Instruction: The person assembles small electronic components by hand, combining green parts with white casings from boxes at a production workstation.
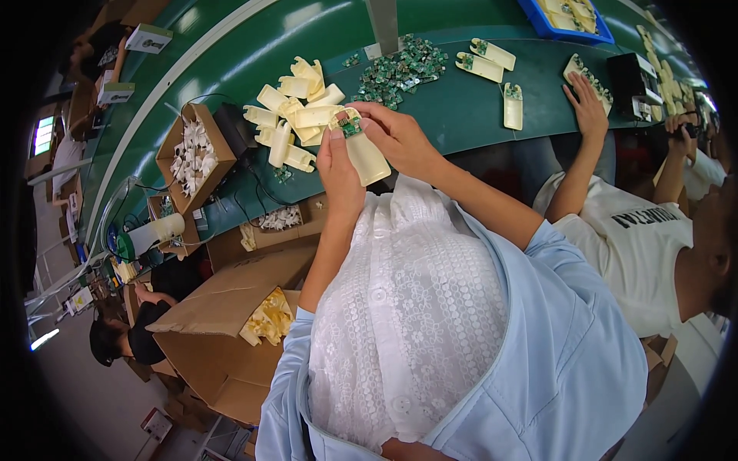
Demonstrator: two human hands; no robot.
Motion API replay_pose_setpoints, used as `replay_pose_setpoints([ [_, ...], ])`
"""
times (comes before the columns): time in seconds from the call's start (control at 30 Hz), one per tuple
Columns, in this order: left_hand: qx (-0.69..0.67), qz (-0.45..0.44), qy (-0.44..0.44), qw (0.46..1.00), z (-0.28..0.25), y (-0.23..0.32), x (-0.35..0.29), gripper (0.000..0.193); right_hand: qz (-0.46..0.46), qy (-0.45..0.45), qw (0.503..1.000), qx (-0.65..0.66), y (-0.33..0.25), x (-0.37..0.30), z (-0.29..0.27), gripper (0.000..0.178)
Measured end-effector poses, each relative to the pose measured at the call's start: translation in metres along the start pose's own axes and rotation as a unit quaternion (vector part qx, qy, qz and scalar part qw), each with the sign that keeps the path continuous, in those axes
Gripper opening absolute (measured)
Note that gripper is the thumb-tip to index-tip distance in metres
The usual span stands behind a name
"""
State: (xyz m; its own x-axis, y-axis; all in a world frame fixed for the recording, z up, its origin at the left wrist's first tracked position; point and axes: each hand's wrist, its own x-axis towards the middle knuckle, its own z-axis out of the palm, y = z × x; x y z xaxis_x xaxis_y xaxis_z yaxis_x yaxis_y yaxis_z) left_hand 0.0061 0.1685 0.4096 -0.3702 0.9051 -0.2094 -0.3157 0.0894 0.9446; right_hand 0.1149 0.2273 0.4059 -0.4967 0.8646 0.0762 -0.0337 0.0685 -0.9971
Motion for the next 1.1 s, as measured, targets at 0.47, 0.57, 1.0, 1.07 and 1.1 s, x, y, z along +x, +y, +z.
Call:
replay_pose_setpoints([
  [0.47,-0.134,-0.024,0.016,0.991,0.011,-0.037,0.015,0.034,-0.004,0.064,0.988,-0.142,0.022,-0.012,-0.003,0.046],
  [0.57,-0.017,-0.067,-0.025,0.997,0.005,-0.067,0.032,0.031,-0.051,0.061,0.961,-0.266,0.046,-0.022,-0.014,0.055],
  [1.0,0.709,0.299,-0.01,0.639,-0.1,-0.077,0.12,0.031,-0.09,0.174,0.808,-0.556,0.139,-0.017,-0.156,0.05],
  [1.07,0.732,0.275,-0.001,0.623,-0.112,-0.079,0.115,0.03,-0.139,0.104,0.873,-0.455,0.141,0.004,-0.119,0.038],
  [1.1,0.717,0.285,-0.015,0.636,-0.098,-0.075,0.12,0.027,-0.125,0.085,0.889,-0.433,0.124,0.004,-0.108,0.032],
])
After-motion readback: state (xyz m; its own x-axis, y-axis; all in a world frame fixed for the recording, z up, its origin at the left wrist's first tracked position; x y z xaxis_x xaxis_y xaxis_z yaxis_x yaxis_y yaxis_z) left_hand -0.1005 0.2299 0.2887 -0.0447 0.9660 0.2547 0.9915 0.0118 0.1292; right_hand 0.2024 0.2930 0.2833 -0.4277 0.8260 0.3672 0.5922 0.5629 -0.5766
